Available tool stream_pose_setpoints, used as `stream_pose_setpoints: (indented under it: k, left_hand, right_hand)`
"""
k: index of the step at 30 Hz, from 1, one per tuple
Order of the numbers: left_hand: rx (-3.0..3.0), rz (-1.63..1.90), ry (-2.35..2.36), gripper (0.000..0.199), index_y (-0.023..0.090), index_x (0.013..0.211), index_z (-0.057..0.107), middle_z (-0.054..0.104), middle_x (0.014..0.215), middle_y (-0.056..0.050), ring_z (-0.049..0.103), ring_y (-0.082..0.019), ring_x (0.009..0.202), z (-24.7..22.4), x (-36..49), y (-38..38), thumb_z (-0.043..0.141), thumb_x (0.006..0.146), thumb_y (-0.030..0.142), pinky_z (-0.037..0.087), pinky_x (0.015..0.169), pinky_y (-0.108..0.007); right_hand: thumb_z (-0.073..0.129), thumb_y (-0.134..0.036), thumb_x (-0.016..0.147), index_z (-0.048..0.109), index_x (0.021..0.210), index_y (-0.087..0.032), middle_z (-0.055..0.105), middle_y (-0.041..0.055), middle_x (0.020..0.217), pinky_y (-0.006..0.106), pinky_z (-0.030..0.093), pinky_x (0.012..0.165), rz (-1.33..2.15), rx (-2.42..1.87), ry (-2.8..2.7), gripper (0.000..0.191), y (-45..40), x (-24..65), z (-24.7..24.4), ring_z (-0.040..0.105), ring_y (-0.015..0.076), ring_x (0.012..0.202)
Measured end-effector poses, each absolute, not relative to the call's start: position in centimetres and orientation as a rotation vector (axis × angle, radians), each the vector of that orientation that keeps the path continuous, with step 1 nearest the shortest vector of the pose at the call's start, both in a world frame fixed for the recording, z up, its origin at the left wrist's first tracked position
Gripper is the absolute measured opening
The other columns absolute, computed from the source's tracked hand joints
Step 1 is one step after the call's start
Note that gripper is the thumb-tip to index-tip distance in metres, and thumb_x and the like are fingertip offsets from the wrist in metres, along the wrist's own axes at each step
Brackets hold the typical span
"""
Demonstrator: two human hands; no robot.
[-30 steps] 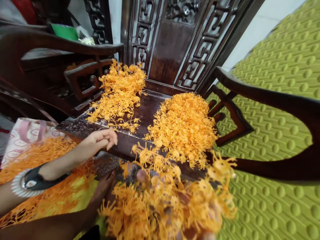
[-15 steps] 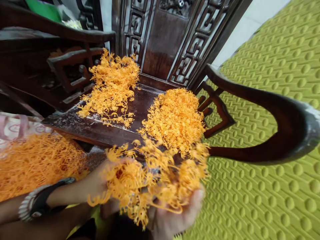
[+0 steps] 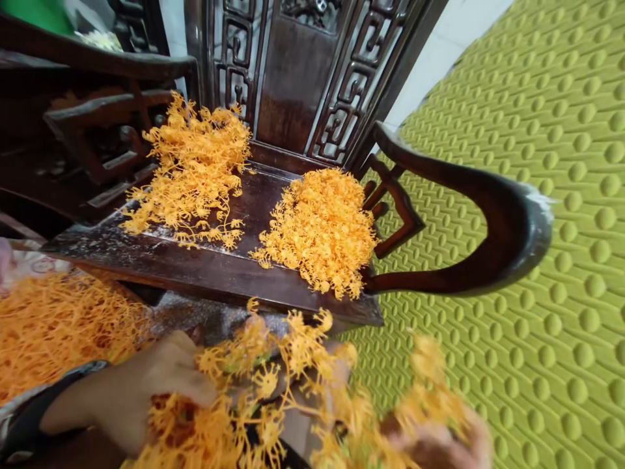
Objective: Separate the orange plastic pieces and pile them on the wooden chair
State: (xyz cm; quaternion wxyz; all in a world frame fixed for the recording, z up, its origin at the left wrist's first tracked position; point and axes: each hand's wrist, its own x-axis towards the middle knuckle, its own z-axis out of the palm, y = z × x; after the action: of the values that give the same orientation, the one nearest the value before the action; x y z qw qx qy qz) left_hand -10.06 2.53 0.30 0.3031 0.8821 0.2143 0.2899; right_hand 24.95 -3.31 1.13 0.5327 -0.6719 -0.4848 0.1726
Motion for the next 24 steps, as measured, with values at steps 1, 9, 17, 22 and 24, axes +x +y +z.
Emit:
stream_pose_setpoints:
  k: [1,9,17,22,24]
  left_hand:
    - [2.331,0.779,0.578,0.022,0.026,0.091,0.066,0.062,0.058,0.004,0.054,-0.014,0.052,0.2,-10.2,2.6,0.061,0.07,0.03,0.035,0.051,-0.027]
    - [2.373,0.879,0.972,0.03,0.028,0.097,0.07,0.066,0.063,0.0,0.057,-0.017,0.055,0.1,-10.5,2.6,0.064,0.068,0.025,0.044,0.057,-0.029]
    - [2.792,0.504,0.946,0.036,0.025,0.117,0.057,0.07,0.098,-0.004,0.064,-0.021,0.081,-1.2,-9.5,3.9,0.057,0.082,0.014,0.051,0.068,-0.031]
    - [2.847,0.355,1.153,0.032,0.022,0.116,0.058,0.068,0.101,-0.007,0.066,-0.022,0.083,-3.0,-8.8,4.7,0.053,0.088,0.009,0.053,0.068,-0.032]
    - [2.793,0.313,1.207,0.034,0.022,0.117,0.059,0.069,0.096,-0.006,0.066,-0.022,0.082,-3.3,-8.7,5.1,0.054,0.086,0.008,0.054,0.068,-0.032]
  right_hand:
    - [0.059,-0.062,0.076,0.058,0.112,-0.031,0.063,0.0034,0.058,0.039,0.049,0.051,0.426,-1.61,-1.103,0.048,-2.6,24.4,1.1,0.062,0.025,0.053]
    - [0.064,-0.044,0.081,0.065,0.105,-0.016,0.067,0.0073,0.084,0.034,0.049,0.073,0.004,-1.682,-1.348,0.037,2.5,20.8,-0.9,0.062,0.0194,0.072]
    - [0.041,-0.015,0.095,0.054,0.13,-0.025,0.055,0.0022,0.137,0.05,0.029,0.112,-0.137,-0.985,-2.496,0.039,10.3,13.9,1.4,0.042,0.0221,0.133]
    - [0.034,-0.025,0.1,0.052,0.134,-0.017,0.047,0.0034,0.143,0.051,0.017,0.119,-0.296,-0.945,-2.849,0.039,17.0,10.0,1.0,0.035,0.0221,0.138]
    - [0.036,-0.024,0.099,0.057,0.129,-0.016,0.052,0.0061,0.139,0.053,0.018,0.118,-0.392,-1.037,-2.833,0.037,18.4,10.0,0.6,0.039,0.0239,0.136]
